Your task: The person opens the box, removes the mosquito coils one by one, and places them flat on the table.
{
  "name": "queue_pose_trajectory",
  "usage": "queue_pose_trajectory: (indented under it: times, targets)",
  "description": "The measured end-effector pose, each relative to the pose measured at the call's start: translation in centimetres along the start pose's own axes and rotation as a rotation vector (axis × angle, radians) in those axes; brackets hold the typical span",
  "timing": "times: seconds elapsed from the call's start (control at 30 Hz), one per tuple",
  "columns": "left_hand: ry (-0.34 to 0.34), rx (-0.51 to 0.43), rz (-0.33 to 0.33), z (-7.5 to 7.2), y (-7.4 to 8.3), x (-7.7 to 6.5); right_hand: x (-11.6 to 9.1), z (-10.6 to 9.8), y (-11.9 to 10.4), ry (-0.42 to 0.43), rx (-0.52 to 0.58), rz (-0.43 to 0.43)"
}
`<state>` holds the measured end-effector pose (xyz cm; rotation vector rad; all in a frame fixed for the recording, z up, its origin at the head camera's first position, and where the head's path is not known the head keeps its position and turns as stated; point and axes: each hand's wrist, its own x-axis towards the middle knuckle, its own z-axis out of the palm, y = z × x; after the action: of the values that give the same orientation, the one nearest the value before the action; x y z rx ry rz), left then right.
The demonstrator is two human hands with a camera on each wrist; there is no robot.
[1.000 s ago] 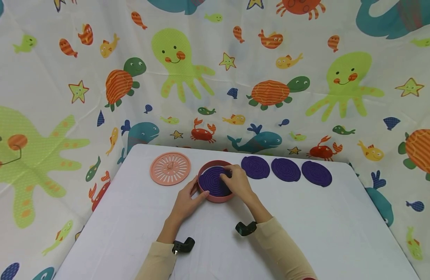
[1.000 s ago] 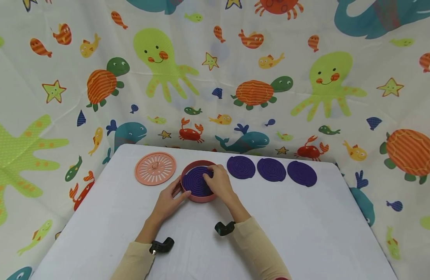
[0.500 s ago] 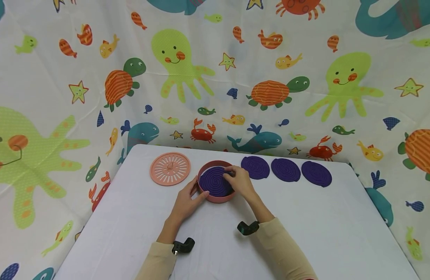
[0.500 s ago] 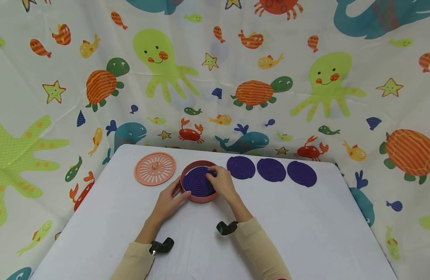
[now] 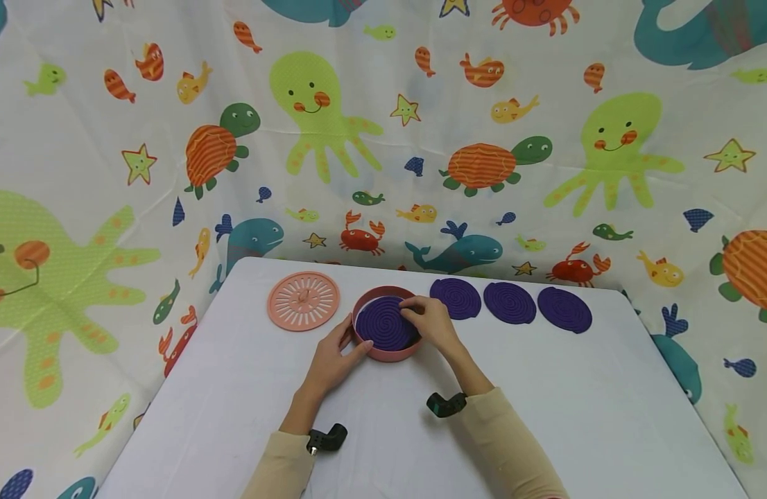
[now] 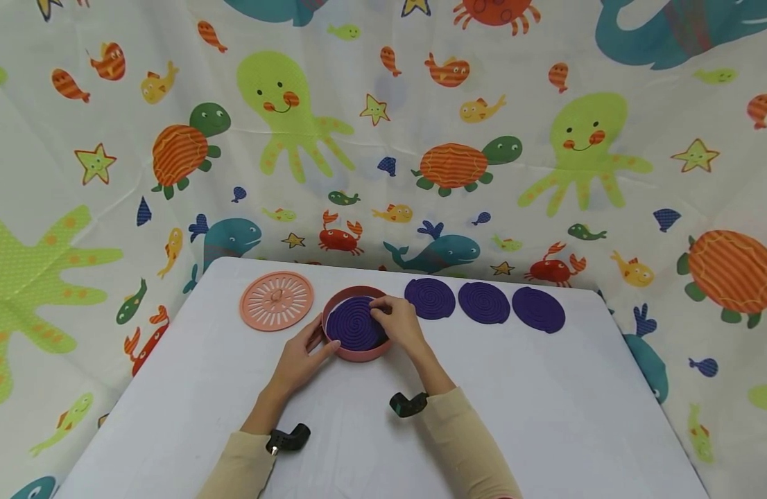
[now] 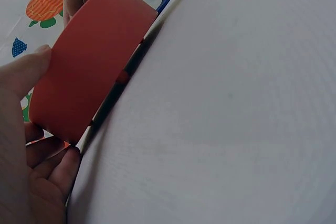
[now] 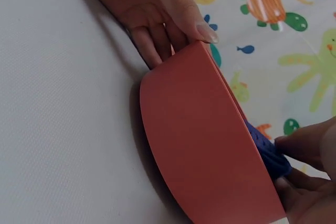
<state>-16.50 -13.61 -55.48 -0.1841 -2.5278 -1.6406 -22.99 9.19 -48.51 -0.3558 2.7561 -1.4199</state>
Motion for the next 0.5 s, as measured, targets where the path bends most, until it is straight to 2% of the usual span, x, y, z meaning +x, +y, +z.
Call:
queue_pose_trajectory:
  times: [0.5]
  targets:
    - [0.001,0.012,-0.01,-0.03,0.17,-0.13,-0.06,-0.35,0.15,-0.051,0.047,0.006]
